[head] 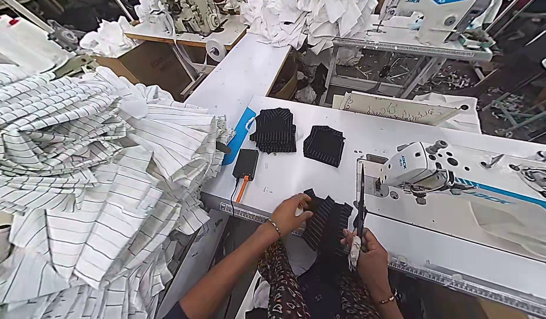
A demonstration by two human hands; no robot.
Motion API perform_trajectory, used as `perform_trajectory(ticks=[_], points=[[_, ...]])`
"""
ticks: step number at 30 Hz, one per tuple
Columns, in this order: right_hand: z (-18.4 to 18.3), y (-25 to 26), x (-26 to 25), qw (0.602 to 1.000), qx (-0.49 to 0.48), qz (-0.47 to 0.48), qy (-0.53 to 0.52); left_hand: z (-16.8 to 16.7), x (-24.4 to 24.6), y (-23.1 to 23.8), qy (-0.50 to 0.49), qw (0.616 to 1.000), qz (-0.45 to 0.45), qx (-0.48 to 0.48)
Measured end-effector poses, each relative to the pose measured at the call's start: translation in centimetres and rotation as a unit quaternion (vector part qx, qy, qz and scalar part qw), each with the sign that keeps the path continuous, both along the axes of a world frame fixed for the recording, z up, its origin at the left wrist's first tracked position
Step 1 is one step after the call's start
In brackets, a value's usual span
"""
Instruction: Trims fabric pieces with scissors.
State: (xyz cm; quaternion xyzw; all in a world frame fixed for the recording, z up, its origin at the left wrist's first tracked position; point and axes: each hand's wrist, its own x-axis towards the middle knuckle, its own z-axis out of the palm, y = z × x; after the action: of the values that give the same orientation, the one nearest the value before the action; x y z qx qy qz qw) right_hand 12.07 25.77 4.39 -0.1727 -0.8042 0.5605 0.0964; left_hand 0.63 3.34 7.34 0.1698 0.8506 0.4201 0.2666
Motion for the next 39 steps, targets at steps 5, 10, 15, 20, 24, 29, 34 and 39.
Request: perform_trajectory(ticks=[5,10,15,20,24,29,34,39], points=[[-0.8,0.2,0.8,1.0,0.009,0.013,-0.015,1.3,-0.7,-7.8,0.144,0.955,0.127,-0.227],[-1.2,0.7,1.2,1.0,-0.004,0.009,-0.023,1.7,-1.4,-13.4,0.096,0.941,0.19,-0.263],[-1.2,0.9,1.3,1.0,-0.007,0.002,-0.024,2.3,-2.9,-13.7,0.14,0.945,0.196,-0.22],[-1.4,1.5,2.1,1.0,-0.01,-0.002,-0.019,2.8,-5.0,-13.5,0.125,0.948,0.203,-0.209],[-2.0,2.2,3.1,0.999,0.009,-0.01,-0.031,2.7,-6.2,-14.3,0.094,0.948,0.224,-0.206],[-2.5,2.4,4.6,0.998,0.034,-0.01,-0.06,1.5,-7.0,-15.7,0.081,0.959,0.207,-0.177],[-2.7,2.2,5.7,0.994,0.055,0.008,-0.09,0.8,-7.3,-16.1,0.067,0.964,0.212,-0.148],[-2.6,1.8,6.1,0.995,0.063,0.02,-0.078,0.3,-7.5,-16.3,0.07,0.964,0.224,-0.127]])
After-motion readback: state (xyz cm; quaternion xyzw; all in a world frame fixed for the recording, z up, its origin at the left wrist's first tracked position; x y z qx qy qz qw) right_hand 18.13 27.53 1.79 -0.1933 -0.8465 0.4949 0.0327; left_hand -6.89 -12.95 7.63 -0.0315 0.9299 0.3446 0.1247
